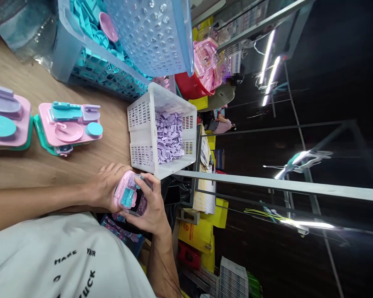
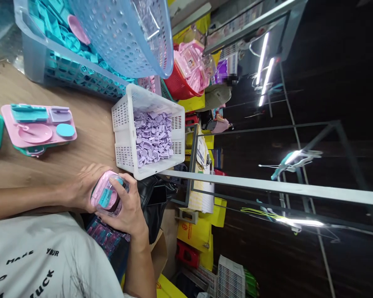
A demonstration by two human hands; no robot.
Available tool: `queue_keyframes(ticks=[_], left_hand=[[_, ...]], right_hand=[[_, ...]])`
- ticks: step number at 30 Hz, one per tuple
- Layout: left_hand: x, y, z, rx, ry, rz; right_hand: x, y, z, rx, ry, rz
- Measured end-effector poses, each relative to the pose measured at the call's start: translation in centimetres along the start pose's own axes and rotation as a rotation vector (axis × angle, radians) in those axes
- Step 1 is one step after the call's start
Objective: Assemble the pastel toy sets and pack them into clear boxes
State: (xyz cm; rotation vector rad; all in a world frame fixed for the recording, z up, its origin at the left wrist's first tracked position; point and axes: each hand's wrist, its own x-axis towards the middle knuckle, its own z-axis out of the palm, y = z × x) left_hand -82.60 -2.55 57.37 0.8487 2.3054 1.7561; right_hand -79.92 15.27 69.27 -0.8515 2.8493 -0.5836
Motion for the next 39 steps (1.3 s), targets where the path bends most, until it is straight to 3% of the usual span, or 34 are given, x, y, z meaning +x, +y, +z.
queue_keyframes(ticks=[17,26,39], left_hand=[[-0.2,0.1,0.3,0.029,0.03,-0.007],[-0.3,0.5,-0.3,0.04,-0.006,-0.008],[-0.2,1.0,-0.7,0.044,-0.04,-0.061]], right_hand=[[1.4,-1.4,-1.5,-0.19,-0.183,0.003],[0.6,-0.8,-0.5,-0.144,-0.029,-0.105],[1.0,-0.8,-0.6,-0.112,-0.064,-0.084]])
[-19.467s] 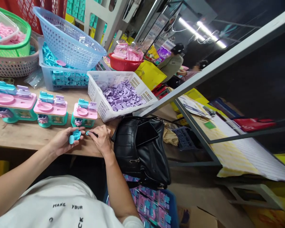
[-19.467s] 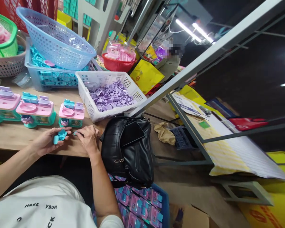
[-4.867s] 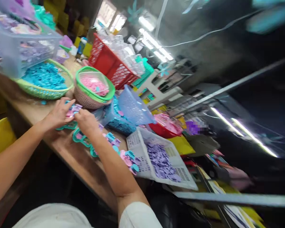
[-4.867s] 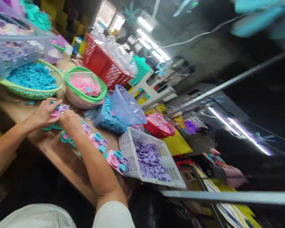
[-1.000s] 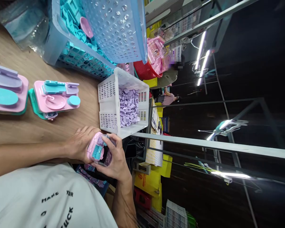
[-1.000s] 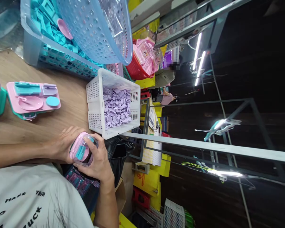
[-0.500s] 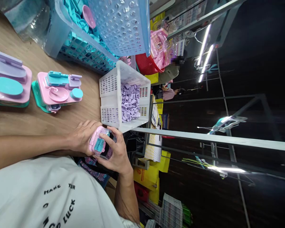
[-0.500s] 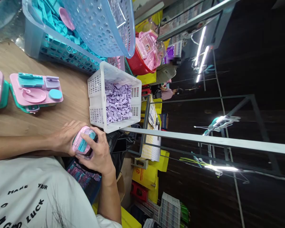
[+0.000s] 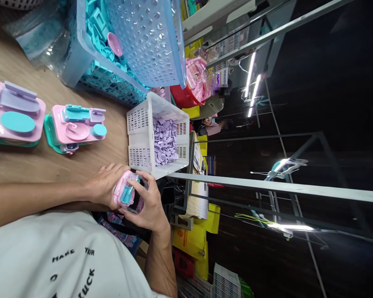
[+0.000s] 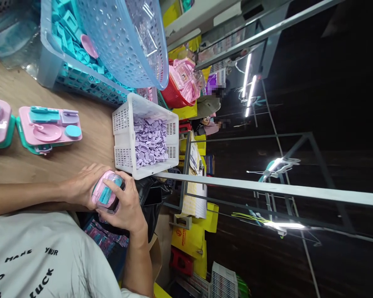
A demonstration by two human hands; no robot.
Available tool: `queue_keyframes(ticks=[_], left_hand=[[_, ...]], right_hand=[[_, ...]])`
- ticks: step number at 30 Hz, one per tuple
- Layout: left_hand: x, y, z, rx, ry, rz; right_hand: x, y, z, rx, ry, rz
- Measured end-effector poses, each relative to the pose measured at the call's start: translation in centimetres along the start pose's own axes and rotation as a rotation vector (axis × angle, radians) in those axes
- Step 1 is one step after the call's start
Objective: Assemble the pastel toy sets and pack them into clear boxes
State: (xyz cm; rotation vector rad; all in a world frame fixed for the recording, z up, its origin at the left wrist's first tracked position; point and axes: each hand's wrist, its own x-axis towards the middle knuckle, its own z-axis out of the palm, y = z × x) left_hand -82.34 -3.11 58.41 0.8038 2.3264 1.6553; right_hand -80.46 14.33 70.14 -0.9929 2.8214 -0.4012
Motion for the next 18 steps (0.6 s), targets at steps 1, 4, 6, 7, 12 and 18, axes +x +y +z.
queue_keyframes(ticks=[1,4,6,7,12,18], left_hand=[[0.01,0.0,0.0,0.0,-0.004,-0.003],[0.04,-0.04,0.04,-0.002,-0.01,-0.01],[0.04,-0.1,0.12,-0.006,-0.008,-0.008],[0.04,-0.14,0.17,-0.006,-0.006,-0.007],[-0.02,-0.23,0.29,-0.002,-0.006,0.0],[0.02,-0.22,0.19,-0.025,0.003,0.006]], right_hand=[[0.04,-0.02,-0.02,0.004,-0.004,0.002],[0.19,-0.12,-0.18,0.003,-0.021,0.016],[0.26,-0.19,-0.33,0.006,-0.041,0.03],[0.28,-0.21,-0.41,0.011,-0.05,0.039],[0.13,-0.12,-0.52,0.026,-0.075,0.047],[0.19,0.23,-0.46,0.054,-0.067,0.028]])
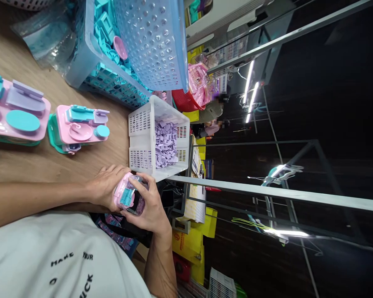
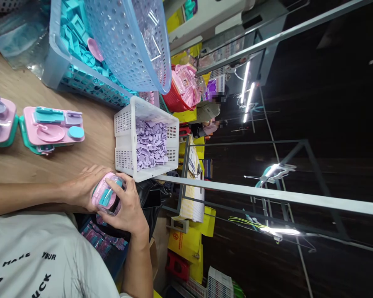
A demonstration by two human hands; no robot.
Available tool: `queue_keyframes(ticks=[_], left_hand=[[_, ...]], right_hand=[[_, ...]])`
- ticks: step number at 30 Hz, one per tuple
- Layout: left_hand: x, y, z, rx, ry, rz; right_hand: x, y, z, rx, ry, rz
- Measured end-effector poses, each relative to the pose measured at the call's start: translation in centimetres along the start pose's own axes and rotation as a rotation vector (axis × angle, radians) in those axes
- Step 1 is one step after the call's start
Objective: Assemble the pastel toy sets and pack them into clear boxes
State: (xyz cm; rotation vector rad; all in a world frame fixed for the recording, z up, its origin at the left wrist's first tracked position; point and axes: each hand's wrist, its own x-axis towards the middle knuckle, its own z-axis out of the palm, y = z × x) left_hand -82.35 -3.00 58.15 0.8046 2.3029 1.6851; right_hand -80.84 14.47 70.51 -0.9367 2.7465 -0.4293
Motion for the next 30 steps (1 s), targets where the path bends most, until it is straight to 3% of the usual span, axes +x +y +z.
queue_keyframes(ticks=[16,30], left_hand=[[-0.1,-0.2,0.2,-0.065,0.025,0.014],[0.0,-0.8,0.7,-0.056,0.05,0.044]], right_hand=[[2.3,-0.2,-2.0,-0.027,-0.183,-0.074],[3.4,-2.0,-2.6,-0.135,-0.247,0.015]])
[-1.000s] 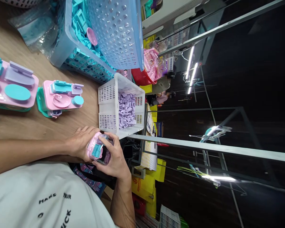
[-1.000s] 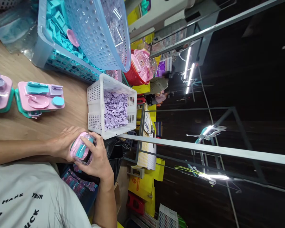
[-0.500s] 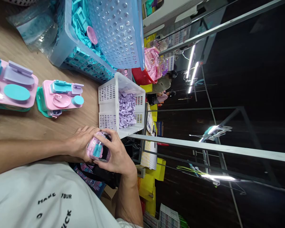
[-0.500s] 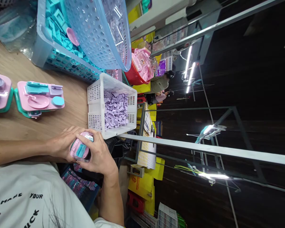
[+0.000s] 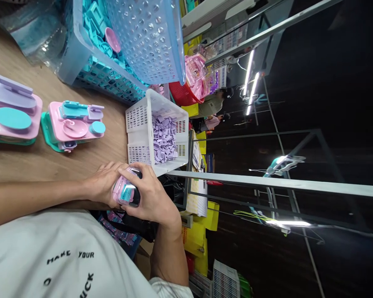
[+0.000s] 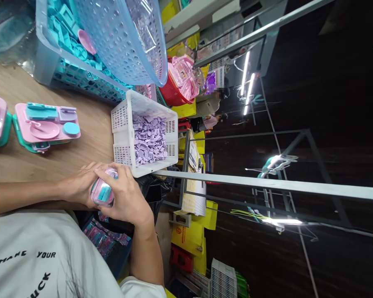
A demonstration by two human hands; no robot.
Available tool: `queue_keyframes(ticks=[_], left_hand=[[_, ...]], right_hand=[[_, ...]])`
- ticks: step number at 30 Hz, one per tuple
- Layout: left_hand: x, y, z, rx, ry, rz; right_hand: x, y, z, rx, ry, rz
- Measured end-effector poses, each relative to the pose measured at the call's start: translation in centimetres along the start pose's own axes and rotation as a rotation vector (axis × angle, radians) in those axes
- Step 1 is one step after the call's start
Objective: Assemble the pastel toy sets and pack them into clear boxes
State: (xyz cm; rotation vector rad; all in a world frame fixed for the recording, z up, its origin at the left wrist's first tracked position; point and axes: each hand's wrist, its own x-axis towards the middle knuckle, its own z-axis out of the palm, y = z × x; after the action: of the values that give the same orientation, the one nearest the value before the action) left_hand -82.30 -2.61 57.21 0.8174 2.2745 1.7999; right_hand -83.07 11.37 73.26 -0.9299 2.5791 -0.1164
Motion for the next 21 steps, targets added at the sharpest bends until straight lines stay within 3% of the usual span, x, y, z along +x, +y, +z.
queue_keyframes(ticks=[7,10,13,21], left_hand=[[0.1,0.2,-0.3,0.039,-0.05,-0.017],[0.1,0.3,-0.4,0.048,-0.052,-0.011],[0.1,0.3,-0.4,0.045,-0.031,0.003],[0.1,0.1,-0.1,0.023,-0.009,0.008]], right_hand=[[-2.6,2.1,4.2,0.206,0.247,0.028],[-3.2,3.0,5.5,0.24,0.279,0.036],[-3.0,3.1,4.9,0.241,0.238,0.0],[-0.8,1.0,0.6,0.095,0.038,-0.011]])
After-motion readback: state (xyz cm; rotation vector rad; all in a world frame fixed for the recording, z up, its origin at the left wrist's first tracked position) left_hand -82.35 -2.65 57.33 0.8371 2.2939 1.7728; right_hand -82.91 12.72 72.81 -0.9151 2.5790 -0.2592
